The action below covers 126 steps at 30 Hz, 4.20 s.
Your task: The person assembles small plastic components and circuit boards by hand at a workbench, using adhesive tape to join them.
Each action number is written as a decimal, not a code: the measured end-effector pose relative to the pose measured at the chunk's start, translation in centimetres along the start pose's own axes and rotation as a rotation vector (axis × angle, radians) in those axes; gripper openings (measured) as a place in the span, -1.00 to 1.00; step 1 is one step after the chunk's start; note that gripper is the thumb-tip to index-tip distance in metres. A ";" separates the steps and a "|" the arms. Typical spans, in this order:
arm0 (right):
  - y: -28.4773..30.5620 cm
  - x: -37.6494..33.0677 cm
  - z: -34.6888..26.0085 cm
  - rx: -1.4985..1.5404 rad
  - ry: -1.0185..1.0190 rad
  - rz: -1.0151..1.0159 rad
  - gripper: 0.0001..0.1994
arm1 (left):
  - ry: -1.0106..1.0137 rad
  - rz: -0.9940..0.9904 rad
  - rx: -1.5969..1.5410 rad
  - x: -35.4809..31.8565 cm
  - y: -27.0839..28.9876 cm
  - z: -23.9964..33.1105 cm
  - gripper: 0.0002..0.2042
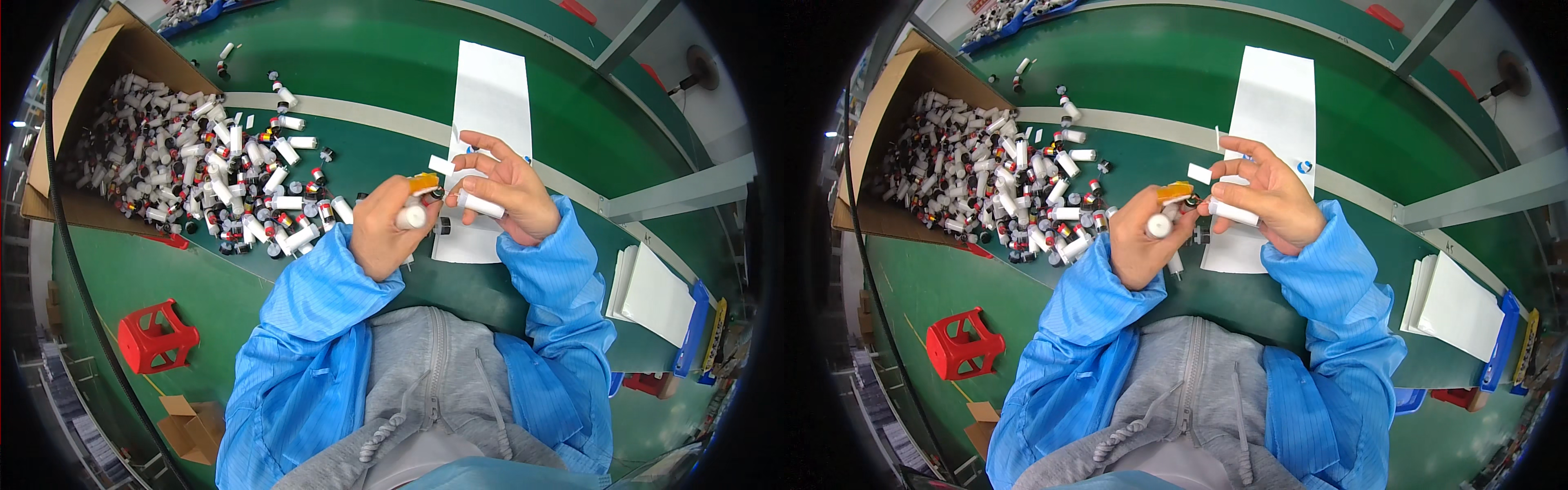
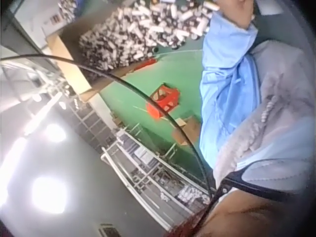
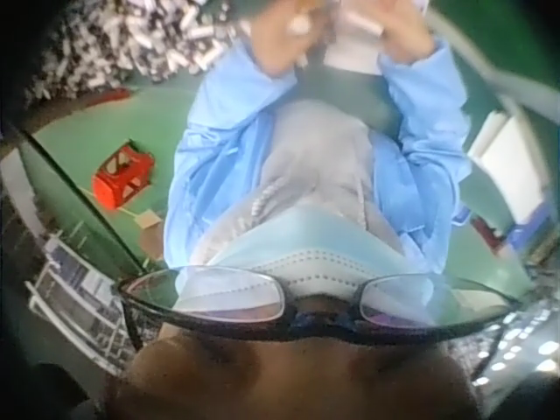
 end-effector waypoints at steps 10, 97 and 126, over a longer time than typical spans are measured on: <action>-0.4 0.3 -2.7 -0.406 0.239 -0.135 -0.21 | 0.651 -0.655 -0.733 -1.1 -4.0 -4.1 -0.66; -3.0 1.6 1.1 -0.232 0.047 -0.030 -0.27 | 0.509 -0.350 -1.020 0.4 -0.7 -4.0 -0.60; -3.6 3.2 1.2 -0.232 0.253 -0.048 -0.19 | 0.302 -0.034 -0.534 0.6 3.4 -3.3 -0.77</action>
Point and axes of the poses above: each hand's wrist, its own x-axis towards the middle knuckle, its own y-axis out of the back of the hand, z = x × y, the point moved 9 cm from there along x, towards the middle knuckle, and after that the axes turned 13 degrees about y, right-handed, at the moved point
